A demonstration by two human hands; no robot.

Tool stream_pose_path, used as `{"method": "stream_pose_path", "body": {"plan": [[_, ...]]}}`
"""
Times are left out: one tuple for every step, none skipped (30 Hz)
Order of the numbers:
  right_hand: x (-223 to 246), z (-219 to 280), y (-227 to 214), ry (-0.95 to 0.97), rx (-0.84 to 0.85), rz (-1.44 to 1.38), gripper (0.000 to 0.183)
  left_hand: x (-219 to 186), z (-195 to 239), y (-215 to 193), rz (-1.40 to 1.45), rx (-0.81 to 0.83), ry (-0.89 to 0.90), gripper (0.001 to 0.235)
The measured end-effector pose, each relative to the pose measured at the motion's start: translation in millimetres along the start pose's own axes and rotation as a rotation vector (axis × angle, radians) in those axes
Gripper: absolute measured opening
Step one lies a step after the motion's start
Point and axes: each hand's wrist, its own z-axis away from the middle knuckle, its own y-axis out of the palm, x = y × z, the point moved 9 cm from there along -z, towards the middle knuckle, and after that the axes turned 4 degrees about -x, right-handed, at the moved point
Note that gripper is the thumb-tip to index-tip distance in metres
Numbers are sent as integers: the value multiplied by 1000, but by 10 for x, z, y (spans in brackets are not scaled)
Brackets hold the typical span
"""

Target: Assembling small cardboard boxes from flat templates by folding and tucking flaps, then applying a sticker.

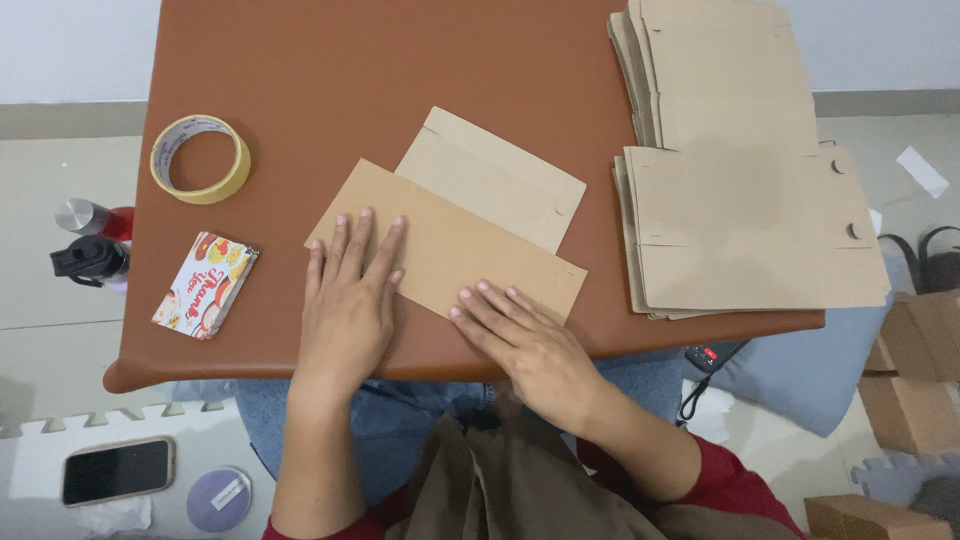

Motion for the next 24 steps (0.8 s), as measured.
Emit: {"method": "stream_pose_path", "body": {"plan": [[33, -76, 31, -1, 2, -1, 45, 23, 15, 13, 1, 0, -2, 48], [70, -164, 89, -20, 31, 92, 49, 41, 20, -21, 31, -42, 5, 50], [103, -249, 145, -39, 59, 186, 53, 57, 25, -56, 61, -84, 12, 55], [98, -323, 232, -39, 58, 184, 53, 47, 33, -93, 59, -83, 11, 55], [110, -396, 323, -70, 60, 251, 54, 42, 40, -164, 149, -124, 4, 59], [121, -460, 413, -97, 62, 320, 56, 35, 48, -229, 241, -162, 0, 64], [132, -553, 502, -94, 62, 319, 56, 37, 59, -249, 242, -159, 1, 64], [137, -646, 576, -93, 51, 350, 56, 34, 72, -311, 332, -209, 14, 65], [143, -738, 651, -92, 41, 381, 57, 35, 90, -375, 422, -259, 27, 66], [157, -817, 758, -90, 42, 383, 57, 47, 91, -384, 425, -258, 28, 66], [164, -899, 851, -82, 27, 427, 56, 84, 93, -398, 473, -269, 5, 67], [171, -976, 946, -72, 14, 470, 56, 121, 98, -407, 521, -279, -18, 69], [211, -1054, 963, -70, 17, 472, 56, 172, 101, -358, 525, -277, -18, 69], [230, -1132, 990, -50, 34, 522, 56, 226, 107, -325, 533, -294, -16, 71], [247, -1209, 1015, -30, 52, 573, 56, 279, 112, -292, 541, -311, -14, 73], [223, -1219, 1057, -25, 53, 574, 56, 255, 113, -294, 543, -307, -11, 73], [205, -1229, 1097, -25, 50, 570, 57, 236, 113, -299, 509, -306, -16, 72], [192, -1248, 1139, -27, 46, 565, 58, 222, 115, -310, 473, -305, -20, 72], [174, -1180, 1085, -23, 46, 566, 58, 198, 110, -320, 474, -303, -17, 72], [174, -1114, 1037, -36, 45, 523, 59, 166, 109, -331, 438, -301, -6, 72], [175, -1052, 994, -49, 44, 481, 59, 141, 107, -342, 403, -299, 5, 72], [213, -898, 862, -52, 47, 482, 59, 136, 108, -335, 406, -300, 2, 72], [242, -750, 733, -44, 50, 498, 60, 126, 106, -325, 369, -298, 9, 71], [272, -595, 607, -40, 58, 512, 60, 120, 115, -306, 334, -297, 11, 70]]}}
